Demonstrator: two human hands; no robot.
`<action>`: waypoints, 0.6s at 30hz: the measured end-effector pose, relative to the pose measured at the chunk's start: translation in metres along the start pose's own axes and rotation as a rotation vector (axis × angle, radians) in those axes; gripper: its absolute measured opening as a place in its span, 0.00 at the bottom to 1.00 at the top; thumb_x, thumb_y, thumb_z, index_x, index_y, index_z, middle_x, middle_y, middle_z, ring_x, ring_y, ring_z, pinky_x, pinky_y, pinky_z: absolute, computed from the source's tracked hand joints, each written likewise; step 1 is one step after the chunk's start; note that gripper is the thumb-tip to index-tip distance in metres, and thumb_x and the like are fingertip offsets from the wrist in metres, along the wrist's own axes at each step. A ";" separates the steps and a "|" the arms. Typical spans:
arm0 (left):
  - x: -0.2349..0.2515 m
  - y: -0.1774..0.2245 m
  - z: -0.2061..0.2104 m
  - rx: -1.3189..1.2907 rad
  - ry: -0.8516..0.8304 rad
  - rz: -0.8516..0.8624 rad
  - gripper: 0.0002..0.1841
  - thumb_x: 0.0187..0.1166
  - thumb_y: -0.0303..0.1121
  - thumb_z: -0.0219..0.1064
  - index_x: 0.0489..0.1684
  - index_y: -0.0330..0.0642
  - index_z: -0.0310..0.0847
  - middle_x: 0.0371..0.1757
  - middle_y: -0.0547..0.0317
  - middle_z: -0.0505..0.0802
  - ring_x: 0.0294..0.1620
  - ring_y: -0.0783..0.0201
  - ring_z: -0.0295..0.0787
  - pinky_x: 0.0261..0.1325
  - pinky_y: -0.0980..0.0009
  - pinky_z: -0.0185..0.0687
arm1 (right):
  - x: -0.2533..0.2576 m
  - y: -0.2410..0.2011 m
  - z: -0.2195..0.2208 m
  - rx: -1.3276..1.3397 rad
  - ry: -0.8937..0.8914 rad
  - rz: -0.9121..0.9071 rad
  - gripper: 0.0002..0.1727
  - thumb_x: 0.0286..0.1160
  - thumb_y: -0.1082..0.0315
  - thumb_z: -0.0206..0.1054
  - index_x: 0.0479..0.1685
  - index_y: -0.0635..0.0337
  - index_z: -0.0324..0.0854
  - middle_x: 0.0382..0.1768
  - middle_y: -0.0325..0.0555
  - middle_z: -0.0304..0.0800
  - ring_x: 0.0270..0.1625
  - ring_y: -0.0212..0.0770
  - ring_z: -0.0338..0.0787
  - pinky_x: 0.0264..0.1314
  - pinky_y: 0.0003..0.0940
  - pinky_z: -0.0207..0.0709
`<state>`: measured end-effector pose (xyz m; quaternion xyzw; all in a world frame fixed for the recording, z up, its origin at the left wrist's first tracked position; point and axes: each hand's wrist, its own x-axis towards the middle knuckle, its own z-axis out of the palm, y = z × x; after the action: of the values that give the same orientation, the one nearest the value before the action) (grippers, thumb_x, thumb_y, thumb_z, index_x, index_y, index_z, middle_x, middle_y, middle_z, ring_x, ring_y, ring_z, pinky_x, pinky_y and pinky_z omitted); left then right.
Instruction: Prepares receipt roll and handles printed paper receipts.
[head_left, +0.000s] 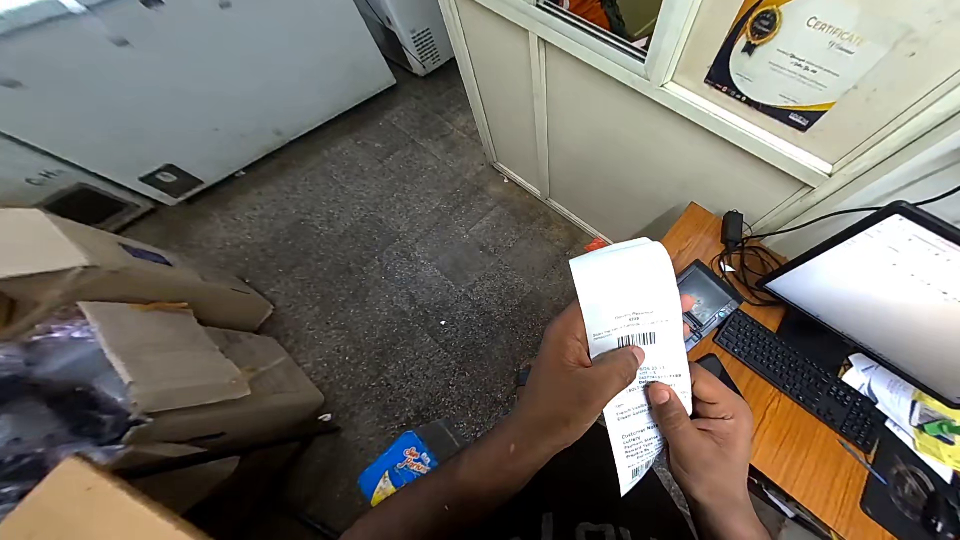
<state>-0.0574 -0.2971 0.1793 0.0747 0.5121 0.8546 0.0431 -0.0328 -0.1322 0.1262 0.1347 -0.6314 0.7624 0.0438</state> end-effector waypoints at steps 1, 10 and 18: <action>0.000 -0.001 0.001 0.026 0.015 0.003 0.26 0.78 0.11 0.58 0.76 0.38 0.69 0.71 0.38 0.87 0.62 0.42 0.92 0.58 0.52 0.93 | -0.001 0.000 -0.001 0.000 0.000 0.002 0.08 0.81 0.67 0.71 0.44 0.63 0.89 0.30 0.44 0.94 0.30 0.33 0.94 0.34 0.28 0.92; 0.003 -0.003 0.011 0.208 0.165 0.112 0.62 0.70 0.08 0.67 0.97 0.70 0.25 0.70 0.48 0.85 0.49 0.51 0.95 0.43 0.59 0.97 | -0.006 -0.002 -0.007 0.006 -0.013 0.002 0.08 0.80 0.67 0.71 0.43 0.64 0.88 0.30 0.45 0.94 0.29 0.33 0.94 0.34 0.29 0.92; 0.003 -0.009 0.007 0.382 0.116 0.178 0.45 0.69 0.10 0.69 0.91 0.51 0.62 0.70 0.50 0.87 0.51 0.56 0.95 0.48 0.63 0.97 | -0.007 -0.002 -0.013 -0.002 -0.036 0.002 0.08 0.81 0.67 0.71 0.43 0.64 0.88 0.30 0.45 0.94 0.29 0.33 0.94 0.33 0.28 0.92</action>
<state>-0.0595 -0.2861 0.1749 0.0774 0.6576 0.7454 -0.0771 -0.0277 -0.1190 0.1238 0.1476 -0.6331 0.7592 0.0319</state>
